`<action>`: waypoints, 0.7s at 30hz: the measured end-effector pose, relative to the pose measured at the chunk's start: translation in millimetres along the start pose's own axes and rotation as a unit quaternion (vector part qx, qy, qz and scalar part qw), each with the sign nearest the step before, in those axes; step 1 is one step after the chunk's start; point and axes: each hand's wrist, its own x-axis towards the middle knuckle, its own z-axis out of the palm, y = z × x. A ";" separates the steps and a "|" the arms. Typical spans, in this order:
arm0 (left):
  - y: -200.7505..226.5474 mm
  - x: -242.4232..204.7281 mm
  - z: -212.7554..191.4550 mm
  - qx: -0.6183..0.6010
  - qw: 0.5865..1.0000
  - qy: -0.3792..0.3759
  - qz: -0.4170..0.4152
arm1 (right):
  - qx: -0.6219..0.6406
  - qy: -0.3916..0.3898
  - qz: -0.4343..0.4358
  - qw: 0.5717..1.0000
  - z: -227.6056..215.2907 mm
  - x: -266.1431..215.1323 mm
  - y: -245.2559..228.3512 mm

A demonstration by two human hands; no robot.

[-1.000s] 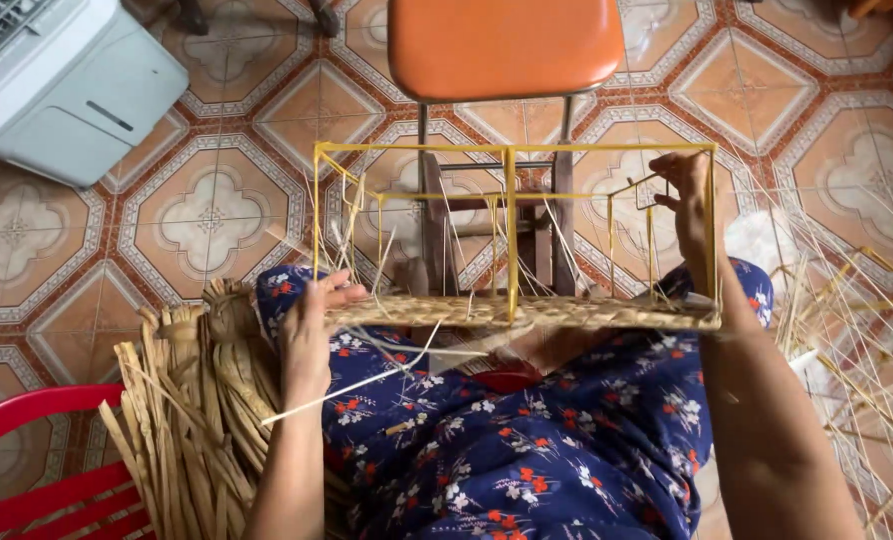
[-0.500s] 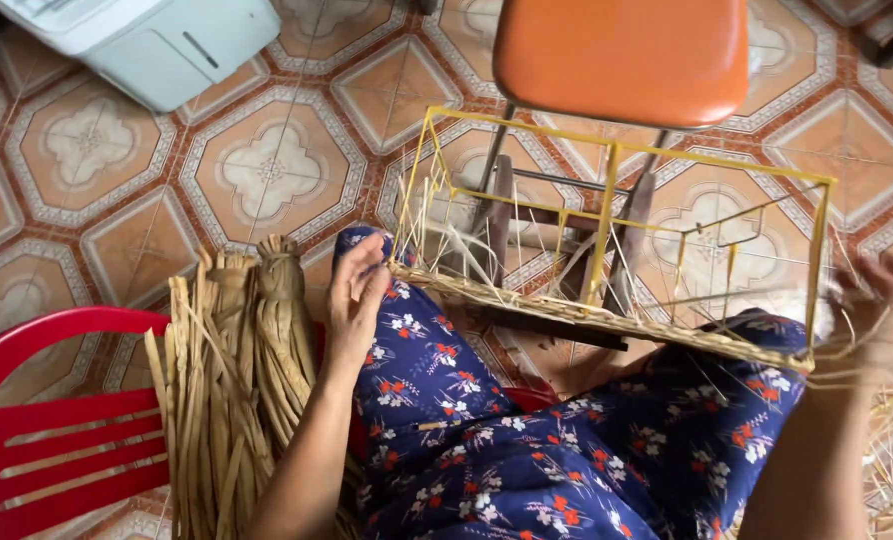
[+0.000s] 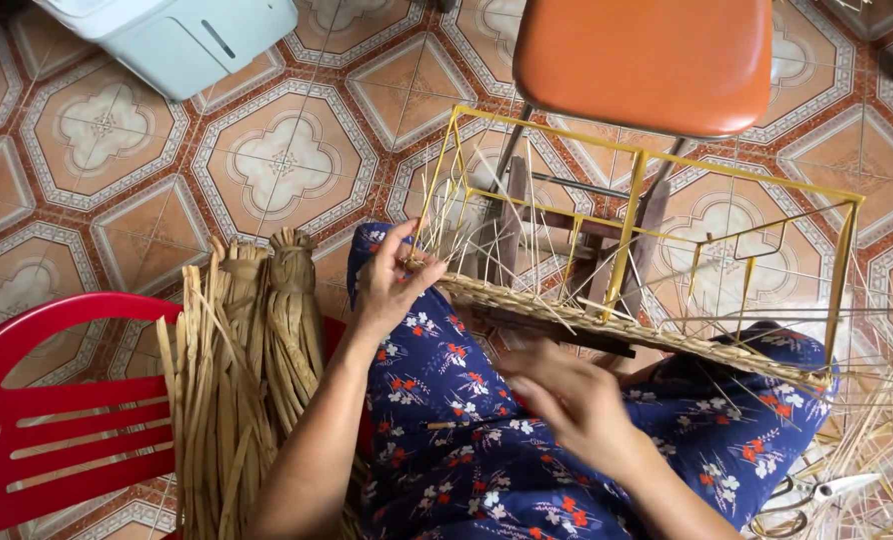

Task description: Weaving dried plant fibers around a structural frame to create a basket or decorative item.

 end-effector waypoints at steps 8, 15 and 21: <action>-20.2 4.6 2.5 0.067 0.997 0.042 0.025 | -0.125 0.018 -0.011 0.992 67.4 108.9 41.6; -35.6 12.2 1.7 0.026 0.997 0.036 -0.058 | 0.005 0.053 0.180 0.982 78.9 163.0 73.9; -10.7 11.8 4.7 -0.010 0.997 0.048 -0.067 | 0.218 0.070 0.276 0.933 73.6 178.8 97.3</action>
